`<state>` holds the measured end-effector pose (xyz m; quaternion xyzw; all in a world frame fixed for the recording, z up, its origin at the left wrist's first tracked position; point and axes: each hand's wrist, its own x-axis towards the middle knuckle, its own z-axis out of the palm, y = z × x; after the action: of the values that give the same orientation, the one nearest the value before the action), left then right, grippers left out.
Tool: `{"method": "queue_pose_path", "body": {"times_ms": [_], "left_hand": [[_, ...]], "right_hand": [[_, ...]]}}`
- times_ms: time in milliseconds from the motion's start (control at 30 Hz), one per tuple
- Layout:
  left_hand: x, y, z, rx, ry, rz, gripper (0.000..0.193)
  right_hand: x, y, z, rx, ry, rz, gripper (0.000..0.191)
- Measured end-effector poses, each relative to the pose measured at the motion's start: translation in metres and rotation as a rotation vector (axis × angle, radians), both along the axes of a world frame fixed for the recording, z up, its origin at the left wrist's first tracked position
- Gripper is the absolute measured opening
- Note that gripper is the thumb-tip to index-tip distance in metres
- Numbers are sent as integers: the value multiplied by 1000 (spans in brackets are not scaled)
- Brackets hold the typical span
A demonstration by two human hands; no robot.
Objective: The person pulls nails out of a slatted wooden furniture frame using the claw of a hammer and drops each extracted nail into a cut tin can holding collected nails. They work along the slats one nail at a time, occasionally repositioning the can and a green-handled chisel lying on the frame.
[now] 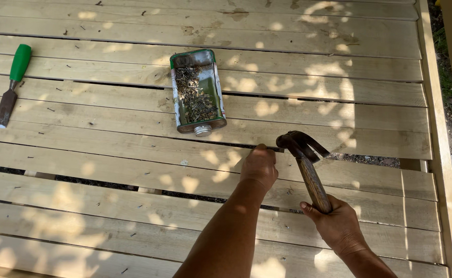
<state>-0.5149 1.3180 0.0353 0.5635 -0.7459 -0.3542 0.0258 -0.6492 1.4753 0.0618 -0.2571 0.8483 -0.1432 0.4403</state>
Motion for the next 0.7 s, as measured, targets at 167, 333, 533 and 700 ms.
{"method": "queue_pose_path", "body": {"times_ms": [167, 333, 533, 700], "left_hand": [[30, -31, 10, -591, 177, -78, 14], [63, -95, 8, -691, 277, 194, 24], [67, -139, 7, -303, 98, 404, 41], [54, -162, 20, -13, -16, 474, 53]], "right_hand": [[15, -29, 0, -111, -188, -145, 35], [14, -39, -10, -124, -161, -126, 39], [-11, -39, -27, -74, -37, -132, 43], [-29, -45, -41, -54, -11, -147, 41]]}}
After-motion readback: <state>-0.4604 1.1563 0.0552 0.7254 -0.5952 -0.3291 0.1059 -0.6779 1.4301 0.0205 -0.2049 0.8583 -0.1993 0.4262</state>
